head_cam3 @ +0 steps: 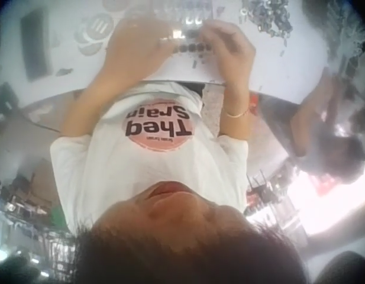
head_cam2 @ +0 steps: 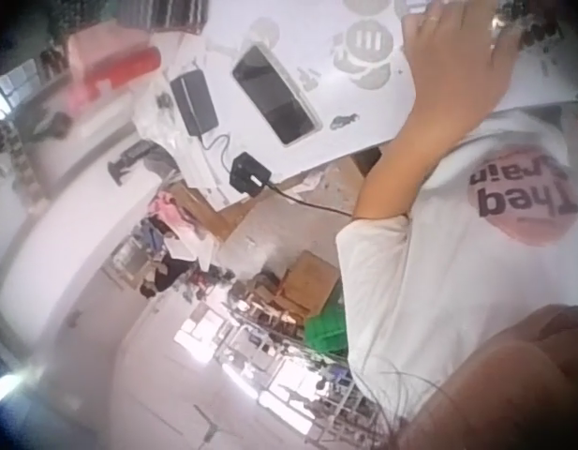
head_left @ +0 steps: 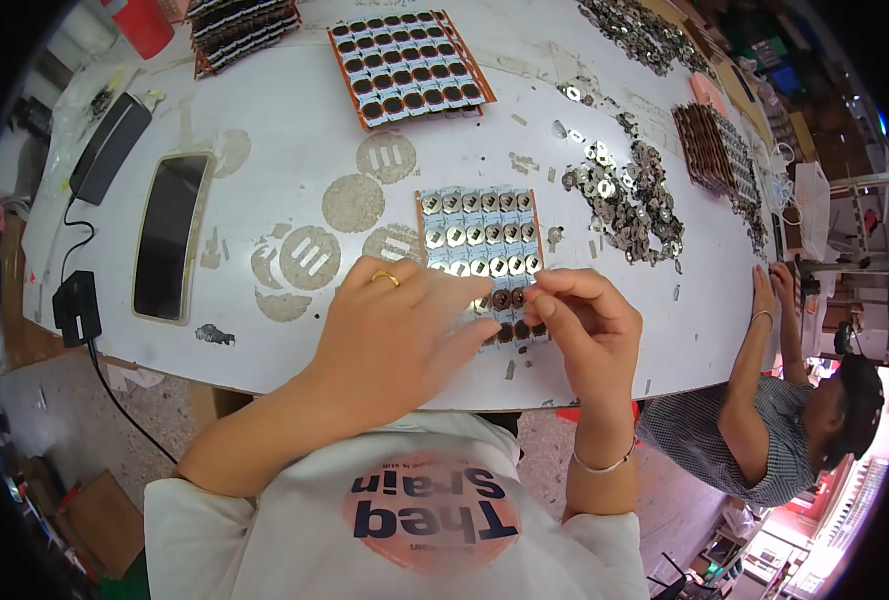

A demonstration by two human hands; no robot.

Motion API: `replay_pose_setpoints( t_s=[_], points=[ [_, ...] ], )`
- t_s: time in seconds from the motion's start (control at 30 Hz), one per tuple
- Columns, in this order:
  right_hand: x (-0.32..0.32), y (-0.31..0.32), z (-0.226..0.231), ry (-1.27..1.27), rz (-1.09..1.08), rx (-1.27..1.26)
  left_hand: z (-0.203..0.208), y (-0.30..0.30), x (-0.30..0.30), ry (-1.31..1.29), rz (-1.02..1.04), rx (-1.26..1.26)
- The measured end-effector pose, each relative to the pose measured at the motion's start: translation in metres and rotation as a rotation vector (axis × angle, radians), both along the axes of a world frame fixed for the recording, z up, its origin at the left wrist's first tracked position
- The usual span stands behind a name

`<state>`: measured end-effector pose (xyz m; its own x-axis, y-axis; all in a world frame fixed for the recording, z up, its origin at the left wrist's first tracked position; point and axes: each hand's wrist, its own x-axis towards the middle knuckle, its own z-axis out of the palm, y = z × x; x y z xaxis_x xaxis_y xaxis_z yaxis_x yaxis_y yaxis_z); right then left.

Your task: The person places small metal pieces into circular slots on a component sheet by hand, replaces the sheet with another one, and places more metal pieces into its slots.

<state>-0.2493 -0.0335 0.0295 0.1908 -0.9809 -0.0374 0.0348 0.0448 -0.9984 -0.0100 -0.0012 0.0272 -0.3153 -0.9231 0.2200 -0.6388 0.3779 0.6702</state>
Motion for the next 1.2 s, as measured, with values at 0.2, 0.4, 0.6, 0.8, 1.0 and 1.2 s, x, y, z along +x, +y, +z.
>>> replay_pose_setpoints(
  t_s=[0.2,0.4,0.6,0.8,1.0,1.2],
  points=[
    [-0.013,-0.032,0.000,1.162,-0.043,-0.811,-0.013,0.002,-0.011,-0.155,-0.082,-0.193],
    [-0.016,-0.050,-0.016,1.303,0.047,-0.901,-0.029,0.014,-0.008,-0.195,-0.107,-0.209],
    [-0.025,-0.062,-0.006,1.211,0.073,-0.823,-0.024,0.016,-0.004,-0.132,-0.076,-0.239],
    [-0.039,-0.067,-0.010,1.112,0.049,-0.671,-0.021,0.011,-0.009,-0.083,-0.035,-0.307],
    [-0.044,-0.044,-0.009,0.871,-0.051,-0.325,-0.012,0.001,-0.027,0.007,-0.017,-0.364],
    [-0.033,-0.030,0.001,1.112,0.019,-0.643,-0.014,0.002,-0.029,-0.029,-0.030,-0.333]
  ],
)
